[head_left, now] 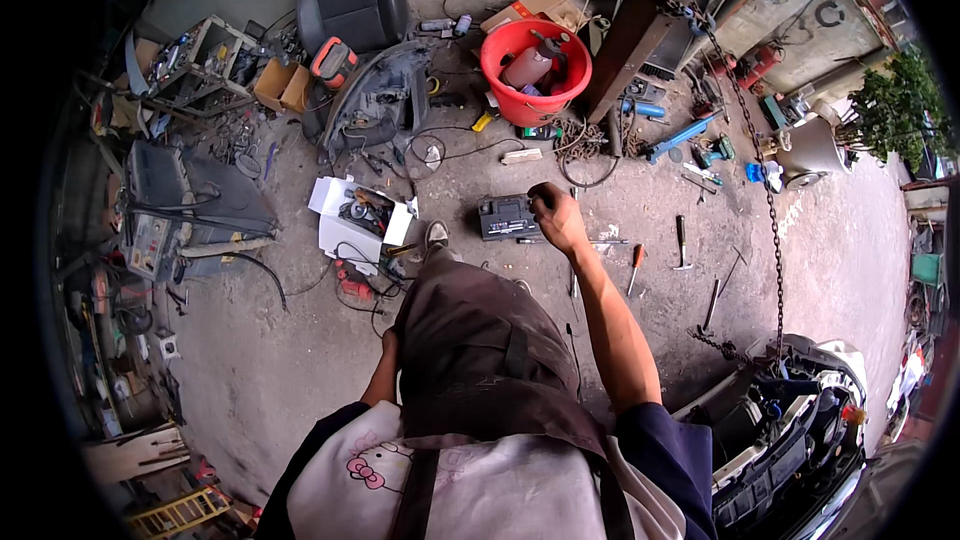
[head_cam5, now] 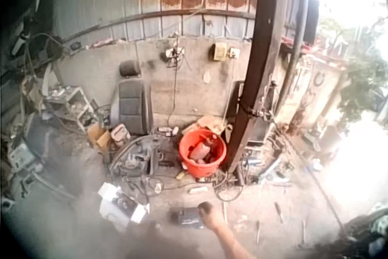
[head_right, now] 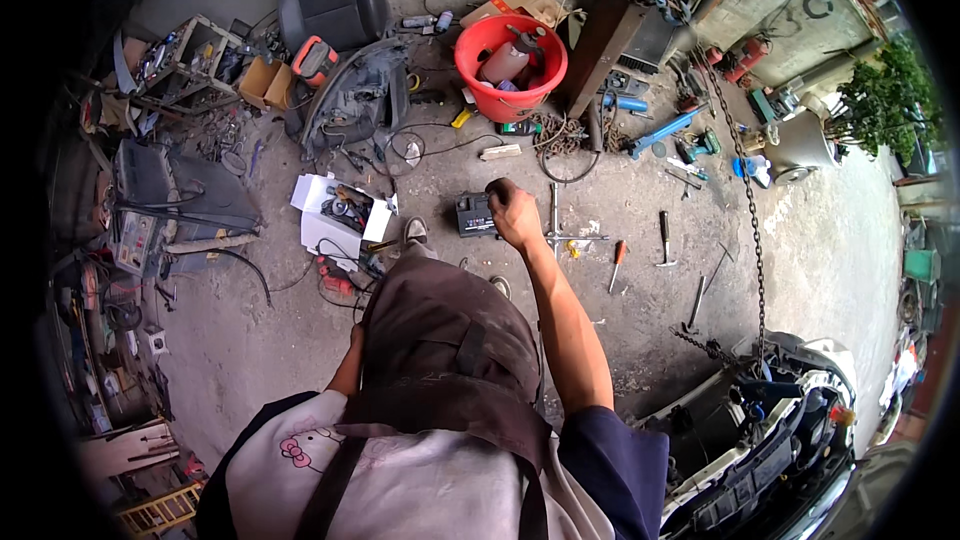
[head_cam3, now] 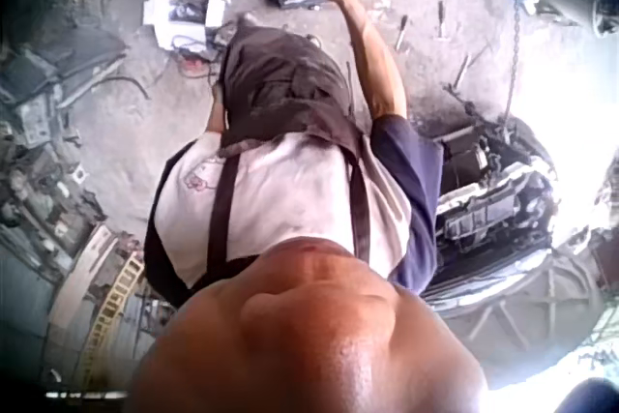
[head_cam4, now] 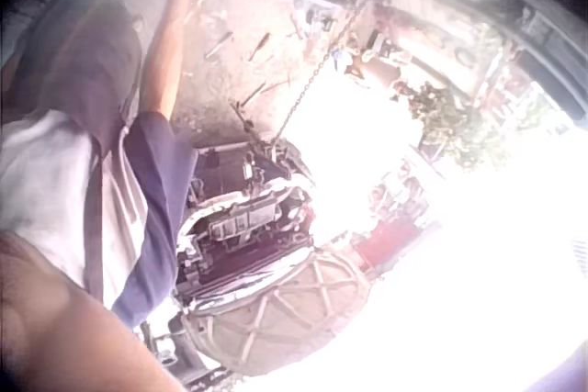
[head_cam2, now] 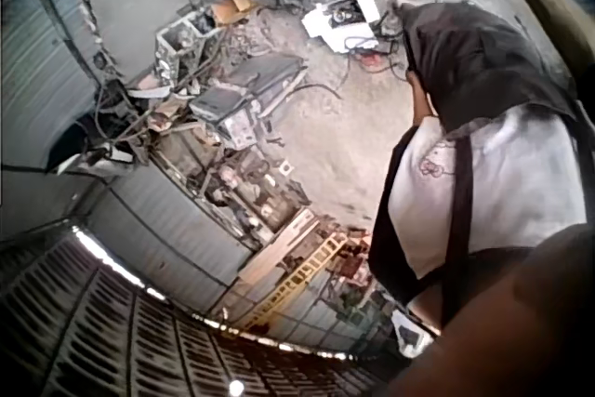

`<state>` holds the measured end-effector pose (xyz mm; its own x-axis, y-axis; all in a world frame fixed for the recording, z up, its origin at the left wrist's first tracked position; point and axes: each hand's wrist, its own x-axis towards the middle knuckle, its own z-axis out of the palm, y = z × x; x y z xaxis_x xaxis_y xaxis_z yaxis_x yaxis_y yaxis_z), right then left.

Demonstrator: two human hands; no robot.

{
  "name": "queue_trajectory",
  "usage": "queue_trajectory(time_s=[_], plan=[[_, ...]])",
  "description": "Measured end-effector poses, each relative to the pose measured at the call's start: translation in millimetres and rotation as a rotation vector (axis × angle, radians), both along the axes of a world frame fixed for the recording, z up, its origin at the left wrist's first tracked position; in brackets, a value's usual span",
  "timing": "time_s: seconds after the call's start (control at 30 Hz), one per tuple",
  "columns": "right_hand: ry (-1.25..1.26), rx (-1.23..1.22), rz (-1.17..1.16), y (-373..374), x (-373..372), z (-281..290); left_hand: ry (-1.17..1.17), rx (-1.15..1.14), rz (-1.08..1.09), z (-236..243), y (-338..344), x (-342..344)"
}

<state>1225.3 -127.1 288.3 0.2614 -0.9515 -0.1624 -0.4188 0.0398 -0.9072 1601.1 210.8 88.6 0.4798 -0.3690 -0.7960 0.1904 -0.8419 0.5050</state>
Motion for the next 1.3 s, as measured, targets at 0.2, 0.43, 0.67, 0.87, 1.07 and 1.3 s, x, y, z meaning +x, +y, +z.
queue_trajectory(time_s=[0.2, 0.43, 0.67, 0.87, 1.07, 1.3], plan=[[0.33, 0.346, 0.099, 95, -21, -102, 0.077, 0.132, -0.107, -6, -139, 75], [0.521, 1.049, -0.35, 263, -92, -88, -0.027, -0.096, 0.064, -17, -348, 232], [0.271, 0.82, -0.535, 63, 85, 7, -0.402, -0.066, -0.316, -97, -503, 359], [0.511, 0.853, -0.299, -12, 132, 11, -0.402, 0.104, -0.262, -163, -552, 393], [0.434, 0.876, -0.389, -20, 128, 17, -0.196, 0.009, 0.078, -158, -560, 382], [0.471, 0.919, -0.238, -90, 172, 2, -0.138, -0.083, 0.005, -163, -547, 356]])
